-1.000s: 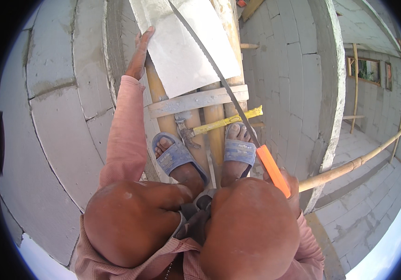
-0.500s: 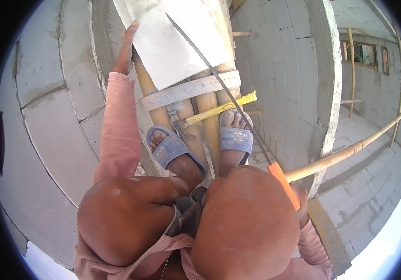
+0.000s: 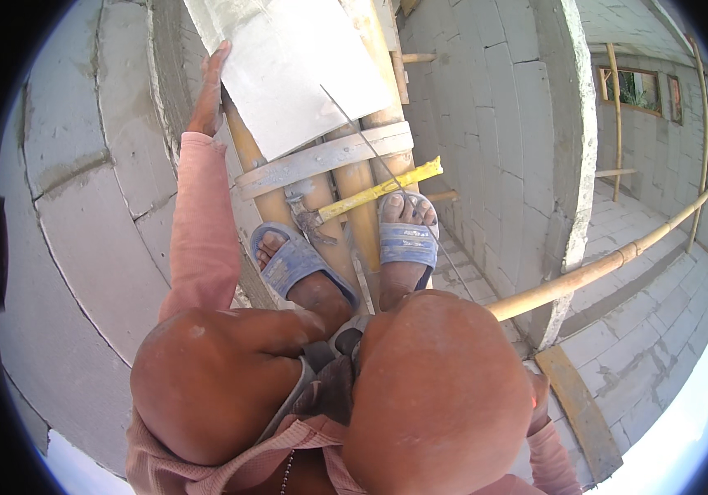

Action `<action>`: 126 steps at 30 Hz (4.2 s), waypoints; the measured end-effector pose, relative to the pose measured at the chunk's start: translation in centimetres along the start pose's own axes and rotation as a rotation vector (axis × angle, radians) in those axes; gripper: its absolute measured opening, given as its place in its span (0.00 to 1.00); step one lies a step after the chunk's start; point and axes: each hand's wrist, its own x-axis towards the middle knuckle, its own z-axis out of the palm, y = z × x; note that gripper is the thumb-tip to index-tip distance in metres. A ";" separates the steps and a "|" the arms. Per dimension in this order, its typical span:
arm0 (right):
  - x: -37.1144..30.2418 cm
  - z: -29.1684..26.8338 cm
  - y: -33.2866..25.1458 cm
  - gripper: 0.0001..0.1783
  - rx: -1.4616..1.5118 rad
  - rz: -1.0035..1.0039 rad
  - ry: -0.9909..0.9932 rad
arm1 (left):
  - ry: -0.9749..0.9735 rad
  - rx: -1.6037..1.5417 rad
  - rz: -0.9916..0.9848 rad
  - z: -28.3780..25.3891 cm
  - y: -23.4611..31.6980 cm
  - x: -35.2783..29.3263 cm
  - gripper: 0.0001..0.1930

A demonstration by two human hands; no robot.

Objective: The person holds a lightweight concrete brick on a bamboo scaffold, marks it with a pencil, and saws through it by hand using a hand saw.

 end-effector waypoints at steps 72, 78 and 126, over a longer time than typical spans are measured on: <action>18.2 -3.2 5.9 0.09 -0.228 -0.051 0.631 | 0.122 0.142 -0.066 0.6 0.7 -0.5 0.63; 18.2 -3.2 6.3 0.09 -0.225 -0.064 0.652 | 0.111 0.158 -0.079 0.6 0.5 -0.6 0.63; 18.3 -3.0 5.5 0.06 -0.306 -0.049 0.626 | 0.104 0.154 -0.030 0.2 -0.3 0.0 0.65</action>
